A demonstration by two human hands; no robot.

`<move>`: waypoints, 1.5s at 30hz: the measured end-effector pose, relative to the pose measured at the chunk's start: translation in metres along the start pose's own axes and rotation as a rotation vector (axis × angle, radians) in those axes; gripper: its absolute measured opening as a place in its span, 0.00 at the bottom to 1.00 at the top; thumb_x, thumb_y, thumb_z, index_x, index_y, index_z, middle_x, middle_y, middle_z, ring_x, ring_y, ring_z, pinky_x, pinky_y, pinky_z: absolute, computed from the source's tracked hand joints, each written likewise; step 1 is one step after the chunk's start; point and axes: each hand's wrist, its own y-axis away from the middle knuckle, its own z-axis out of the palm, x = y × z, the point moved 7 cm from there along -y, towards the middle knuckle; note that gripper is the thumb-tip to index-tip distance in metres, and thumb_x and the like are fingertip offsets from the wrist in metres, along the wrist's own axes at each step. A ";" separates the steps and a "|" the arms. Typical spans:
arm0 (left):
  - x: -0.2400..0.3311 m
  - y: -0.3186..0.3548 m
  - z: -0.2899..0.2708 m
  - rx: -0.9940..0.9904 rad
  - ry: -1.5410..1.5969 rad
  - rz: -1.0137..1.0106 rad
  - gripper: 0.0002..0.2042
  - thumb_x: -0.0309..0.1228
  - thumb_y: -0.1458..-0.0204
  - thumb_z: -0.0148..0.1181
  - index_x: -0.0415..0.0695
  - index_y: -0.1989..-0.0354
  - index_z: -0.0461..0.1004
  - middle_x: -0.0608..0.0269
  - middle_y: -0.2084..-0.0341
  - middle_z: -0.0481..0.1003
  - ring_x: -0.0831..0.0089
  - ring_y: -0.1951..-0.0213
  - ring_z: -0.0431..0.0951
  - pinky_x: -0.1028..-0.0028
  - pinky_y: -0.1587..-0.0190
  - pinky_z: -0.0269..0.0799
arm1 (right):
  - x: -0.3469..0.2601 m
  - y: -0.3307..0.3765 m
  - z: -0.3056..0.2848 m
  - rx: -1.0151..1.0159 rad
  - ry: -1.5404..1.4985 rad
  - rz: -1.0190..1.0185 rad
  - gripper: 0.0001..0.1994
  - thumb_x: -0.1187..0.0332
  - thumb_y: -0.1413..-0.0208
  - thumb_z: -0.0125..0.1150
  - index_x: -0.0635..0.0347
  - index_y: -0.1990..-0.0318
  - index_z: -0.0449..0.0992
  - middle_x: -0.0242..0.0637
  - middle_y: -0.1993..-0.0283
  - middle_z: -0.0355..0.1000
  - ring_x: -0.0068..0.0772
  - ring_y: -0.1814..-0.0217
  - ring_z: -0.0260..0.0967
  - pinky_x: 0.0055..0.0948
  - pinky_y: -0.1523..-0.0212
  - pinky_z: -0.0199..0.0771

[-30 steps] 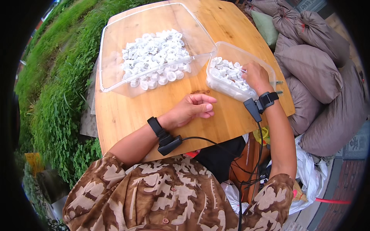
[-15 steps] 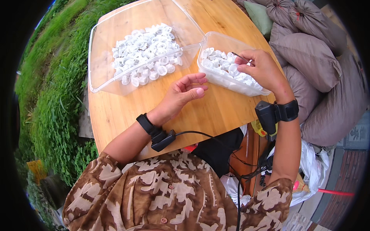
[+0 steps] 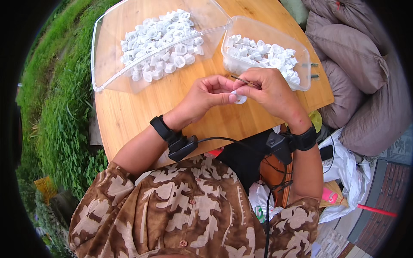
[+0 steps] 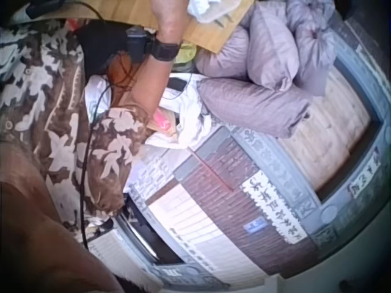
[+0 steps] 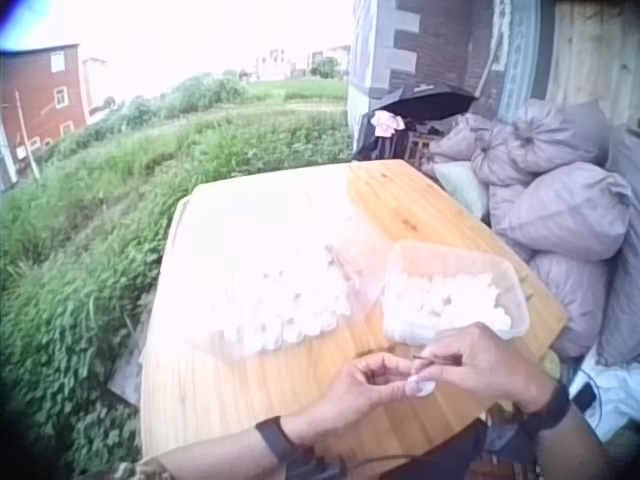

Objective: The person is using a needle tool to clear holes in small white plastic components on a wooden table.

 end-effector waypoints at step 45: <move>0.005 0.002 -0.004 0.008 0.120 -0.004 0.10 0.22 0.51 0.63 0.39 0.60 0.72 0.60 0.59 0.75 0.75 0.56 0.76 0.76 0.52 0.72 | 0.024 0.017 0.011 0.245 -0.470 0.080 0.06 0.78 0.47 0.58 0.68 0.62 0.74 0.29 0.67 0.73 0.15 0.65 0.69 0.17 0.61 0.70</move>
